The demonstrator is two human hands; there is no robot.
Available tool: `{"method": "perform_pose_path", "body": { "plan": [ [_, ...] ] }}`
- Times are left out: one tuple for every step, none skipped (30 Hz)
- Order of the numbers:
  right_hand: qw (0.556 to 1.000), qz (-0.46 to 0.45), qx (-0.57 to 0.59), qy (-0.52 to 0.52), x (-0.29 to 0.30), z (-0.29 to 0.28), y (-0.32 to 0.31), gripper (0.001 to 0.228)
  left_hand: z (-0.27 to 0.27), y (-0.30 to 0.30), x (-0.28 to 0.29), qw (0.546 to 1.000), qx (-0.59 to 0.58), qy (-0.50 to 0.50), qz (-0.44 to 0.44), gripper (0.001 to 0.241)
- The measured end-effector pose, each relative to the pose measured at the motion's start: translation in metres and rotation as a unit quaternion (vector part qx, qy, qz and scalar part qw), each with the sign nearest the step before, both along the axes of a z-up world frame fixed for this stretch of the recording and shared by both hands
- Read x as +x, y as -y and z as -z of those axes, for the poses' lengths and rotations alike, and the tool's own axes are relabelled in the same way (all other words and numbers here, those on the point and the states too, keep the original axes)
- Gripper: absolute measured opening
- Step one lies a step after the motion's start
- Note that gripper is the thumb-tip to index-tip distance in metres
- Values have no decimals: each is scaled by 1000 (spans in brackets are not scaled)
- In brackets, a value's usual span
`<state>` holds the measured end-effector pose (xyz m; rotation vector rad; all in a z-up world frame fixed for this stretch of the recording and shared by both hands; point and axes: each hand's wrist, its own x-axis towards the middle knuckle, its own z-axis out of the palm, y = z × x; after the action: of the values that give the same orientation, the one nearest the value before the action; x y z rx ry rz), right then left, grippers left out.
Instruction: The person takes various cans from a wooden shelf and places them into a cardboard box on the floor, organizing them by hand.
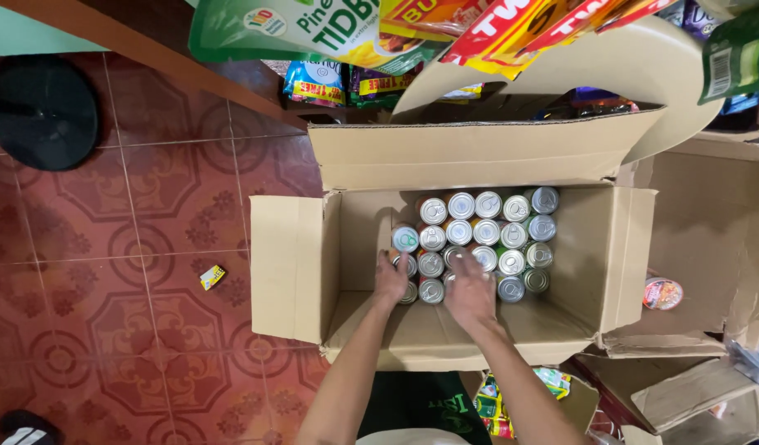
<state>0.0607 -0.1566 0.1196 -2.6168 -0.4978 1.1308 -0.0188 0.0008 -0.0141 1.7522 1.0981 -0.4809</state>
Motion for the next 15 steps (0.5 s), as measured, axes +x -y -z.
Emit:
{"method": "perform_pose_path", "body": {
  "plan": [
    [1000, 1, -1, 0, 1, -1, 0, 71, 0, 1, -2, 1000, -1, 0, 1, 81],
    [997, 55, -53, 13, 2, -3, 0, 70, -1, 2, -3, 999, -14, -33, 10, 80],
    [988, 107, -104, 27, 2, -4, 0, 71, -1, 3, -5, 997, -25, -66, 18, 79],
    [989, 107, -104, 27, 0, 0, 2, 71, -6, 3, -5, 997, -25, -66, 17, 79],
    [988, 101, -112, 16, 0, 4, 4, 76, -8, 3, 0, 997, -36, -73, 16, 75],
    [988, 96, -121, 5, 1, 9, 6, 82, -11, 4, 5, 995, -48, -81, 16, 71],
    [988, 96, -120, 5, 1, 11, 8, 82, -9, 3, 3, 996, -47, -81, 16, 71],
    [987, 103, -125, -17, 1, 12, 9, 76, -7, 2, 1, 996, -41, -76, 20, 67],
    [984, 110, -132, -39, -1, 14, 11, 71, -6, 3, -4, 996, -37, -72, 24, 62],
    [984, 111, -132, -41, -2, 12, 13, 71, -10, 2, -5, 996, -38, -74, 25, 62],
    [982, 118, -124, -74, 1, 11, 14, 73, -13, 1, -2, 996, -46, -68, 20, 61],
    [980, 125, -116, -107, 4, 10, 14, 74, -16, 0, 1, 997, -54, -62, 14, 60],
    [980, 126, -115, -106, 4, 12, 15, 74, -17, -1, 2, 997, -54, -61, 15, 60],
    [977, 121, -124, -124, 4, 14, 15, 79, -19, -1, 2, 996, -61, -67, 10, 61],
    [974, 117, -134, -143, 2, 15, 16, 83, -21, 0, 1, 995, -69, -74, 5, 62]
  ]
}}
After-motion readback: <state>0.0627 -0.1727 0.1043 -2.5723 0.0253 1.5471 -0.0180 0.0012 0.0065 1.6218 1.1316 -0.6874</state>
